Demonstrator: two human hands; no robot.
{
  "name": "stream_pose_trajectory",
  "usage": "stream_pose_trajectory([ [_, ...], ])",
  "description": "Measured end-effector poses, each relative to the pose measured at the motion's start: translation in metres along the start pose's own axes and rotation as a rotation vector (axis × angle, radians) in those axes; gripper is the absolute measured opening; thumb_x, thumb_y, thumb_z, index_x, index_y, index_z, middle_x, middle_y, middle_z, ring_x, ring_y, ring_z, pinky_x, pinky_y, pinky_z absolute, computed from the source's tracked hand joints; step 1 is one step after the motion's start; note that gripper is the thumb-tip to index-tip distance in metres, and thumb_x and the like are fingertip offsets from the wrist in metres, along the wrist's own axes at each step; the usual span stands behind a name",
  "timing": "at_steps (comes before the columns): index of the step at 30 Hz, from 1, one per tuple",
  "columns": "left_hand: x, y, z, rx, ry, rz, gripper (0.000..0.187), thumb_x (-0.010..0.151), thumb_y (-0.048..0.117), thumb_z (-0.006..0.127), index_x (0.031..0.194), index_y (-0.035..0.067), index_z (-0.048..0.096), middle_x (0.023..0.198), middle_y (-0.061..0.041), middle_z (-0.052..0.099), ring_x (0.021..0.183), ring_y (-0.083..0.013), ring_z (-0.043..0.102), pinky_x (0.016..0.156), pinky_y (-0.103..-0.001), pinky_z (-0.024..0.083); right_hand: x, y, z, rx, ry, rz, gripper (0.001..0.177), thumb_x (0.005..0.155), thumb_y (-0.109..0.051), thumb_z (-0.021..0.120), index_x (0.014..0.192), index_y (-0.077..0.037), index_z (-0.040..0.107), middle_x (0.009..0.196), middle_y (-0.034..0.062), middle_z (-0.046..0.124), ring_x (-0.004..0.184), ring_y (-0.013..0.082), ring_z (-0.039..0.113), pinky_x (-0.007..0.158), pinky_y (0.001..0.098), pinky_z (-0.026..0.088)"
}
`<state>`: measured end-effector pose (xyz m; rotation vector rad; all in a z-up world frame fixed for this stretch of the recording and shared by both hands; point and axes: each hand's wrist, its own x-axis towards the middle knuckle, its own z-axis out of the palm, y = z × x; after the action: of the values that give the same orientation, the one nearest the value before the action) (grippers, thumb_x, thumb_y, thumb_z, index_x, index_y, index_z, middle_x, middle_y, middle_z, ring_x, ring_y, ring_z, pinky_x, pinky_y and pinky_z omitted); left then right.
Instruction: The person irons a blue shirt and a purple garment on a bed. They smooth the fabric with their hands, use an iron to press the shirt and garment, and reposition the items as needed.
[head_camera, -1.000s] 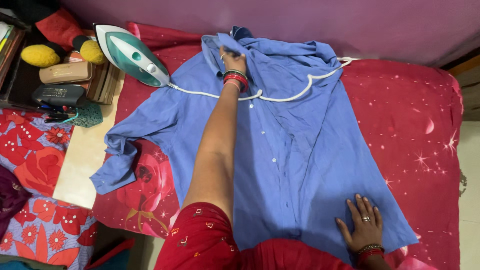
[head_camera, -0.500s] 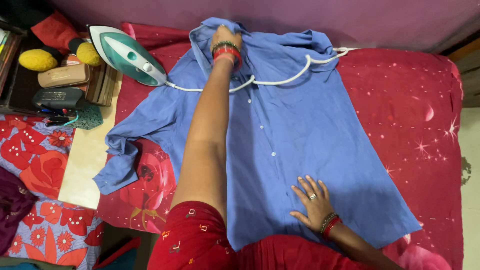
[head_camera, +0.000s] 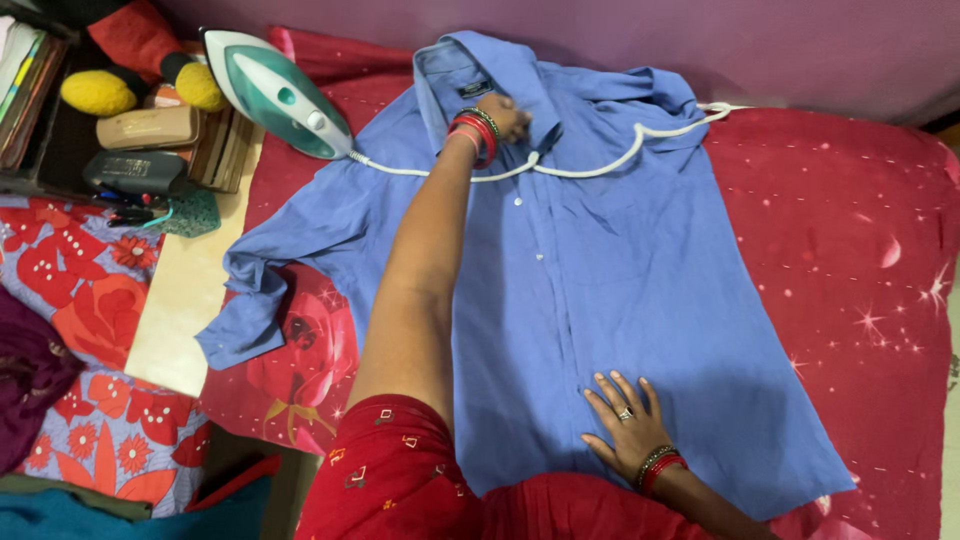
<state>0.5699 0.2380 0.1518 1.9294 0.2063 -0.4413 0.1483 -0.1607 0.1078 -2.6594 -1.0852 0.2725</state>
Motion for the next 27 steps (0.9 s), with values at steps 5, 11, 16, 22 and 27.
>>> stream_pose_trajectory([
  [5, -0.004, 0.008, 0.013, -0.153, 0.086, -0.133, 0.078, 0.076, 0.050, 0.085, 0.124, -0.002, 0.052, 0.125, -0.018, 0.067, 0.109, -0.0234, 0.070, 0.086, -0.038, 0.063, -0.001, 0.001, -0.001, -0.008, 0.004, -0.016, 0.069, 0.091, -0.063, 0.044, 0.144, -0.018, 0.041, 0.158, 0.0077, 0.028, 0.148, 0.0266, 0.015, 0.118, 0.0599, 0.006],
  [11, 0.005, 0.026, -0.007, 0.481, 0.556, -0.025, 0.050, 0.081, 0.034, 0.078, 0.121, 0.006, 0.067, 0.117, -0.021, 0.072, 0.112, -0.0382, 0.068, 0.097, -0.046, 0.054, -0.002, -0.004, -0.006, -0.026, 0.031, -0.023, 0.068, 0.093, -0.058, 0.043, 0.147, -0.016, 0.040, 0.159, 0.0086, 0.029, 0.149, 0.0269, 0.018, 0.119, 0.0584, 0.009],
  [16, 0.026, -0.002, -0.033, 0.740, 0.525, 0.042, 0.033, 0.081, 0.016, 0.072, 0.112, 0.007, 0.068, 0.111, -0.021, 0.071, 0.105, -0.0385, 0.069, 0.088, -0.047, 0.057, -0.002, -0.004, -0.007, -0.027, 0.075, -0.079, 0.068, 0.094, -0.057, 0.042, 0.148, -0.016, 0.038, 0.159, 0.0102, 0.027, 0.149, 0.0291, 0.016, 0.118, 0.0583, 0.009],
  [22, 0.023, -0.062, -0.053, 0.987, 0.670, 0.243, 0.026, 0.097, 0.000, 0.057, 0.121, 0.007, 0.064, 0.110, -0.019, 0.072, 0.097, -0.0381, 0.073, 0.078, -0.048, 0.060, 0.001, -0.009, -0.012, -0.038, 0.072, -0.094, 0.070, 0.092, -0.058, 0.043, 0.148, -0.016, 0.036, 0.158, 0.0113, 0.026, 0.148, 0.0300, 0.014, 0.116, 0.0593, 0.008],
  [27, -0.006, -0.036, -0.051, 0.924, 0.775, 0.245, 0.057, 0.089, -0.004, 0.060, 0.143, 0.009, 0.047, 0.117, -0.018, 0.068, 0.100, -0.0390, 0.071, 0.081, -0.047, 0.059, 0.008, -0.016, -0.021, 0.037, -0.455, -0.223, 0.077, 0.095, -0.059, 0.056, 0.157, -0.019, 0.032, 0.168, 0.0079, 0.021, 0.151, 0.0283, 0.013, 0.118, 0.0617, 0.006],
])
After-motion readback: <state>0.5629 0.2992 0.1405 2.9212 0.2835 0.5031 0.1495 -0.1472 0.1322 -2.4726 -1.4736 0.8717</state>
